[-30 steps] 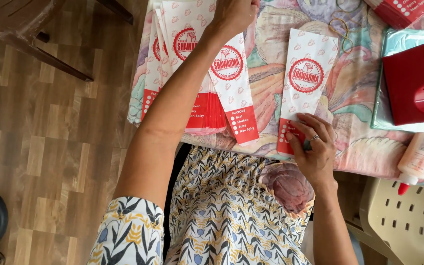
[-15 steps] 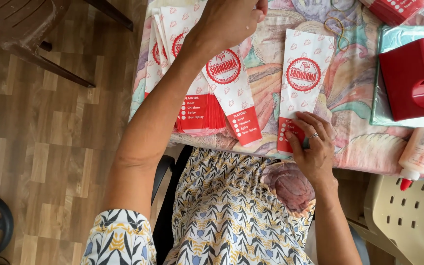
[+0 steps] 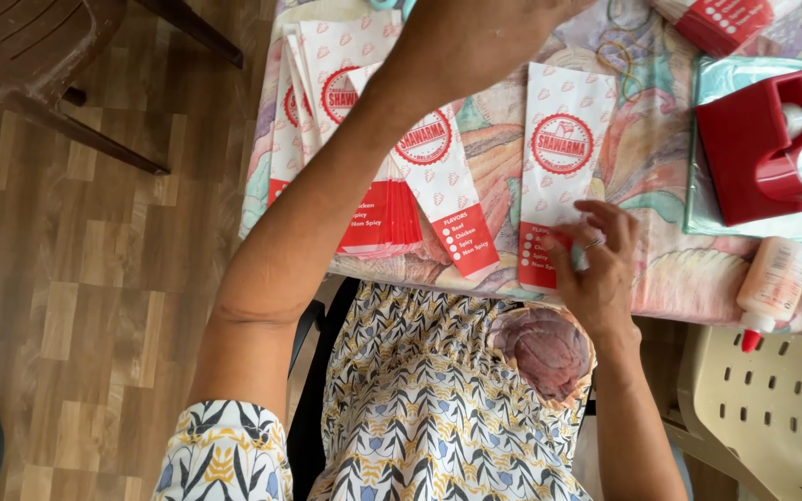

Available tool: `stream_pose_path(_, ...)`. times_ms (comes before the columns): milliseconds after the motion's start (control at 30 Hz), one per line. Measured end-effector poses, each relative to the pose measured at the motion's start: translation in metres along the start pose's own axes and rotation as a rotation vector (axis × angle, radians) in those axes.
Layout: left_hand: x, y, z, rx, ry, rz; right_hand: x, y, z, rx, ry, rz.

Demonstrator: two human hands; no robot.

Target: The person organizes printed paper bags on a table by hand, stacking them into rows and adjusting their alignment.

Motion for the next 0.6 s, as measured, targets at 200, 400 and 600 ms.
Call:
stream_pose_path(200,0.036,0.013,0.019,0.017,-0.406,0.084,-0.045,0.048,-0.035,0.156,0.484,0.089)
stream_pose_path(400,0.046,0.012,0.039,0.022,-0.554,0.064,-0.057,0.070,-0.042,0.067,0.470,0.082)
stream_pose_path(600,0.059,0.001,0.019,-0.129,-0.564,0.149,-0.043,0.051,-0.014,0.327,0.718,0.049)
Point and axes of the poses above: each hand's wrist, its own y-axis towards the middle knuckle, its own x-axis out of the palm, z = x × y, the point moved 6 cm from there along y, towards the middle knuckle, and after that the axes turned 15 degrees about x, right-handed, at the moved point
